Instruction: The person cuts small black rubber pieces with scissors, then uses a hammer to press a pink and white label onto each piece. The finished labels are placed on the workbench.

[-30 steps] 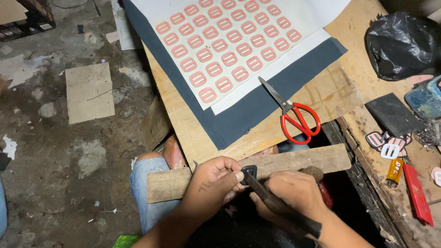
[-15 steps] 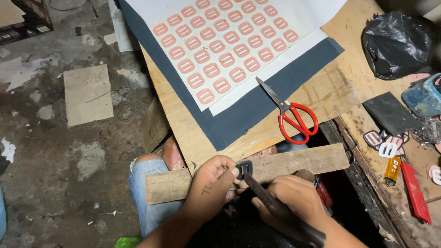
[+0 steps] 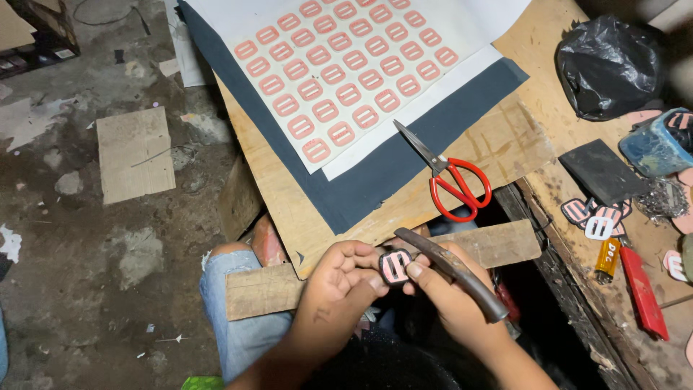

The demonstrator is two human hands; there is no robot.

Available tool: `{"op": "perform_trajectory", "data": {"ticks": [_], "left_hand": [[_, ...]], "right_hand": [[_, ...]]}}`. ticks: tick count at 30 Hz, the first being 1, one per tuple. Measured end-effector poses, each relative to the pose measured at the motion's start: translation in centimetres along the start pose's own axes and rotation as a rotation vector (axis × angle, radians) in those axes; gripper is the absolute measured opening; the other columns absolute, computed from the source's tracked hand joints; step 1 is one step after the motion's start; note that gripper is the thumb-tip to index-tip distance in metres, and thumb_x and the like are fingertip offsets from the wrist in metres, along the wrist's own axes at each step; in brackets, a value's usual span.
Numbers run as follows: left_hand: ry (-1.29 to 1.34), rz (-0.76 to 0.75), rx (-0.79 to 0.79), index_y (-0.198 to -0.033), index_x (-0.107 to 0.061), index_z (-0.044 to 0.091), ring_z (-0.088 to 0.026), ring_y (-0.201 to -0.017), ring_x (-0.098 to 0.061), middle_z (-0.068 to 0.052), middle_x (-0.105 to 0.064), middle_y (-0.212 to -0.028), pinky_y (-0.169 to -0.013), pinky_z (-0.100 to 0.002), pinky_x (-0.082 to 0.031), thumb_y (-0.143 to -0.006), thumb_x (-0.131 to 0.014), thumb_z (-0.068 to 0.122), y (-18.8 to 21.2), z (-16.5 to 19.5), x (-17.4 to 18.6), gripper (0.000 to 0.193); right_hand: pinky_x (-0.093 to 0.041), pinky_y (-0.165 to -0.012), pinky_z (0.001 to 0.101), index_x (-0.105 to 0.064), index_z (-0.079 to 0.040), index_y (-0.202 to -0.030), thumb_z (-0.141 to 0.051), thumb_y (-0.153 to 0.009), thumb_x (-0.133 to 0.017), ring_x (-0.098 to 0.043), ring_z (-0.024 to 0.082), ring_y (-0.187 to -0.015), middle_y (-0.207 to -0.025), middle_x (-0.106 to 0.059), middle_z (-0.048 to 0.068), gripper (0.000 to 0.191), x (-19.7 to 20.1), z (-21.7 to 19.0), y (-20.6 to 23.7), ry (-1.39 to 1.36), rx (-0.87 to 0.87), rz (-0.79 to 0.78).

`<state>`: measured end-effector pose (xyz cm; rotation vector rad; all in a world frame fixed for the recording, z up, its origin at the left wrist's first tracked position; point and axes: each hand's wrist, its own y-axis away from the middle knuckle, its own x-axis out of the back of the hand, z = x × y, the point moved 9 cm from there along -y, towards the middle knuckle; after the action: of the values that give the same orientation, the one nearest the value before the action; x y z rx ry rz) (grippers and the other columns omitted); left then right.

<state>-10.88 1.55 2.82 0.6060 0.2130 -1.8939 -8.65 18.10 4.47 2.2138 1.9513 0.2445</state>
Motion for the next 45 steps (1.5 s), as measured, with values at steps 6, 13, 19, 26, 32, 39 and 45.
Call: {"op": "perform_trajectory", "data": {"ticks": [6, 13, 19, 26, 32, 39, 45], "left_hand": [[-0.335, 0.059, 0.261, -0.12, -0.058, -0.002, -0.018, -0.078, -0.065, -0.015, -0.07, -0.098, -0.063, -0.033, -0.052, -0.091, -0.059, 0.002, 0.8, -4.6, 2.1, 0.029], [-1.074, 0.167, -0.26, -0.109, -0.069, 0.002, -0.036, -0.085, -0.069, -0.019, -0.07, -0.098, -0.078, -0.043, -0.056, -0.088, -0.061, 0.008, 1.3, -1.9, 0.9, 0.024], [-1.116, 0.084, -0.23, -0.111, -0.069, 0.001, -0.036, -0.086, -0.068, -0.019, -0.07, -0.093, -0.078, -0.043, -0.055, -0.088, -0.063, 0.009, 1.6, -2.6, 0.4, 0.026], [-0.825, 0.04, -0.08, -0.113, -0.066, -0.002, -0.02, -0.084, -0.071, -0.012, -0.071, -0.096, -0.076, -0.031, -0.058, -0.084, -0.064, 0.003, 0.9, -4.5, 2.0, 0.03], [-0.806, 0.002, -0.055, -0.113, -0.066, -0.003, -0.017, -0.086, -0.071, -0.013, -0.069, -0.102, -0.079, -0.028, -0.059, -0.084, -0.064, 0.003, 1.1, -4.9, 2.0, 0.03], [-1.009, -0.034, -0.034, -0.11, -0.071, 0.003, -0.024, -0.085, -0.073, -0.013, -0.073, -0.095, -0.078, -0.031, -0.057, -0.091, -0.066, 0.015, 1.2, -3.8, 1.6, 0.023], [-1.458, -0.113, -0.518, -0.128, -0.062, 0.012, -0.039, -0.128, -0.05, -0.017, -0.056, -0.135, -0.106, -0.058, -0.037, -0.077, -0.082, 0.035, 1.9, 0.2, -1.0, 0.06]], "right_hand": [[-0.056, -0.069, 0.0356, -0.068, -0.004, -0.106, -0.03, -0.089, -0.074, -0.072, 0.026, -0.072, -0.081, -0.074, 0.015, 0.031, 2.0, -1.2, 1.5, 0.799, 0.096, 0.15], [-0.055, -0.071, 0.0412, -0.062, -0.002, -0.122, -0.026, -0.079, -0.077, -0.071, 0.038, -0.08, -0.093, -0.072, 0.021, 0.051, 3.0, 2.5, 2.0, 0.915, 0.222, 0.087], [-0.056, -0.074, 0.0366, -0.062, -0.003, -0.124, -0.024, -0.087, -0.072, -0.074, 0.026, -0.082, -0.094, -0.075, 0.016, 0.044, 3.3, 7.2, 2.7, 0.726, 0.118, 0.125], [-0.051, -0.059, 0.0337, -0.064, -0.007, -0.126, -0.023, -0.083, -0.073, -0.06, 0.021, -0.056, -0.091, -0.074, 0.011, 0.047, 7.1, 6.4, 3.0, 0.704, 0.01, 0.252], [-0.052, -0.067, 0.0373, -0.065, -0.002, -0.11, -0.021, -0.078, -0.085, -0.065, 0.029, -0.078, -0.098, -0.064, 0.014, 0.043, 5.3, 1.5, 4.1, 0.934, 0.472, 0.291], [-0.051, -0.075, 0.0422, -0.07, -0.006, -0.112, -0.016, -0.08, -0.084, -0.065, 0.033, -0.089, -0.096, -0.064, 0.011, 0.037, 1.4, -1.4, 2.1, 0.973, 0.703, 0.23], [-0.05, -0.079, 0.0436, -0.073, -0.005, -0.113, -0.017, -0.079, -0.085, -0.063, 0.033, -0.092, -0.097, -0.065, 0.01, 0.038, -1.3, -1.3, -2.2, 0.975, 0.74, 0.121]]}}
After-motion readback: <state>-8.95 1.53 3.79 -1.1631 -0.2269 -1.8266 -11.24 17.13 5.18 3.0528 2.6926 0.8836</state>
